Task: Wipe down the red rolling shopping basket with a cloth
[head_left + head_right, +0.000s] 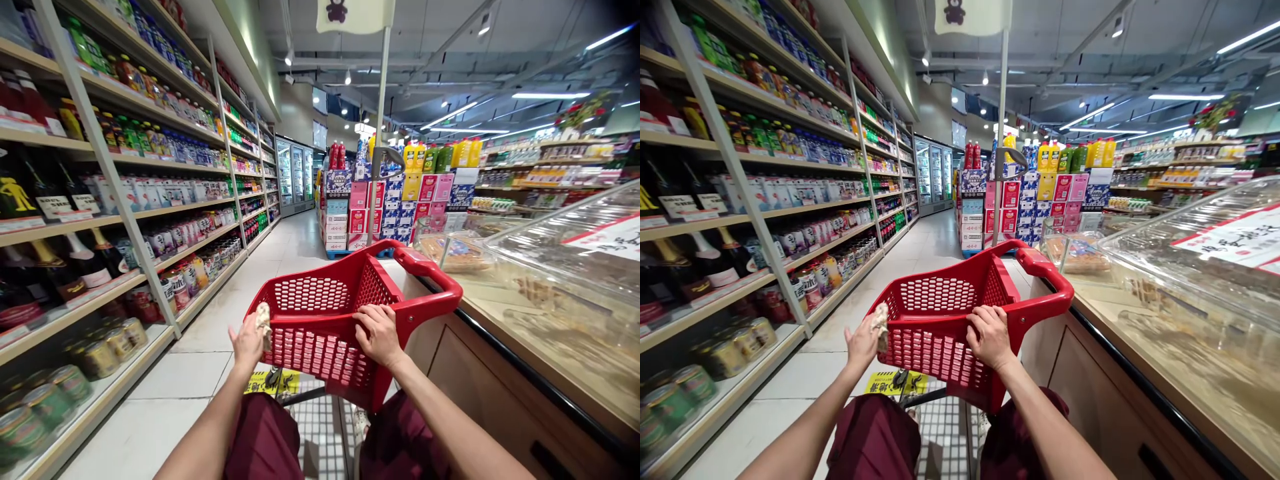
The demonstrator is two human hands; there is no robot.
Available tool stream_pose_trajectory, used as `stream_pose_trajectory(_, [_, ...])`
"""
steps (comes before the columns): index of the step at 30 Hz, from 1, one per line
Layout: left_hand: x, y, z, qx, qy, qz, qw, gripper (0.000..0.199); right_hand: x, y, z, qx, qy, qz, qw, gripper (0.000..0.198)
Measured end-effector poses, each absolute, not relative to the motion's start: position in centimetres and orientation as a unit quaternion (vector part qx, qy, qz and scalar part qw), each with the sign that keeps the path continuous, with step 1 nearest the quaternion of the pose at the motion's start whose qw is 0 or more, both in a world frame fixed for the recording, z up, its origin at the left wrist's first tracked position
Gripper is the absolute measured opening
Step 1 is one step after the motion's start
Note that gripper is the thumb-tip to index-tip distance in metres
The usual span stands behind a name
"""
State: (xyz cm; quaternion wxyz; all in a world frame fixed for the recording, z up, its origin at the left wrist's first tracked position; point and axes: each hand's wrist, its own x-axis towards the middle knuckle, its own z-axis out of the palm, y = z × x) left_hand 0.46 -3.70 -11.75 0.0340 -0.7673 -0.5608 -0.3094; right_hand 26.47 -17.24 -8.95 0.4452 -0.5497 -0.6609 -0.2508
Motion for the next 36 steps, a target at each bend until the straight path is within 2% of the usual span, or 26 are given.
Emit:
stream_pose_trajectory(5, [3.6,-5.2,-10.9,-0.876,-0.384,-0.290,0.027,0.037,26.5,-17.2,-8.6,-0.557,-0.663,-0.247,0.435,0.020])
stream_pose_trajectory(11, [1.7,-4.0,-10.8,-0.801,-0.508,-0.314,0.039,0.032,26.6,-17.0,-8.4,-0.548,-0.683,-0.244,0.416,0.019])
stream_pose_trajectory(18, [6.3,-7.0,-10.3,-0.901,-0.322,-0.288,0.037,0.036,26.6,-16.9,-8.4,-0.529,-0.692,-0.229,0.434,0.017])
stream_pose_trajectory(22, [1.2,-5.6,-10.4,-0.879,-0.368,-0.303,0.008,0.034,26.5,-17.4,-8.2,-0.525,-0.694,-0.212,0.444,0.017])
stream_pose_trajectory(26, [1.3,-5.8,-9.2,-0.792,-0.433,-0.414,-0.119,0.031,24.0,-17.6,-8.0,-0.557,-0.646,-0.145,0.501,0.018])
stream_pose_trajectory(29, [6.9,-8.8,-7.1,-0.693,-0.379,-0.523,-0.321,0.033,20.9,-17.3,-8.1,-0.540,-0.590,0.013,0.599,0.036])
stream_pose_trajectory(32, [11.8,-11.9,-6.0,-0.584,-0.309,-0.561,-0.499,0.038,18.5,-16.7,-8.0,-0.467,-0.509,0.171,0.703,0.052])
stream_pose_trajectory(34, [13.4,-13.1,-6.1,-0.540,-0.305,-0.554,-0.555,0.039,17.6,-16.3,-7.8,-0.443,-0.460,0.195,0.744,0.050])
stream_pose_trajectory(36, [14.2,-13.7,-6.6,-0.522,-0.312,-0.536,-0.585,0.041,17.2,-16.1,-7.8,-0.457,-0.429,0.165,0.762,0.045])
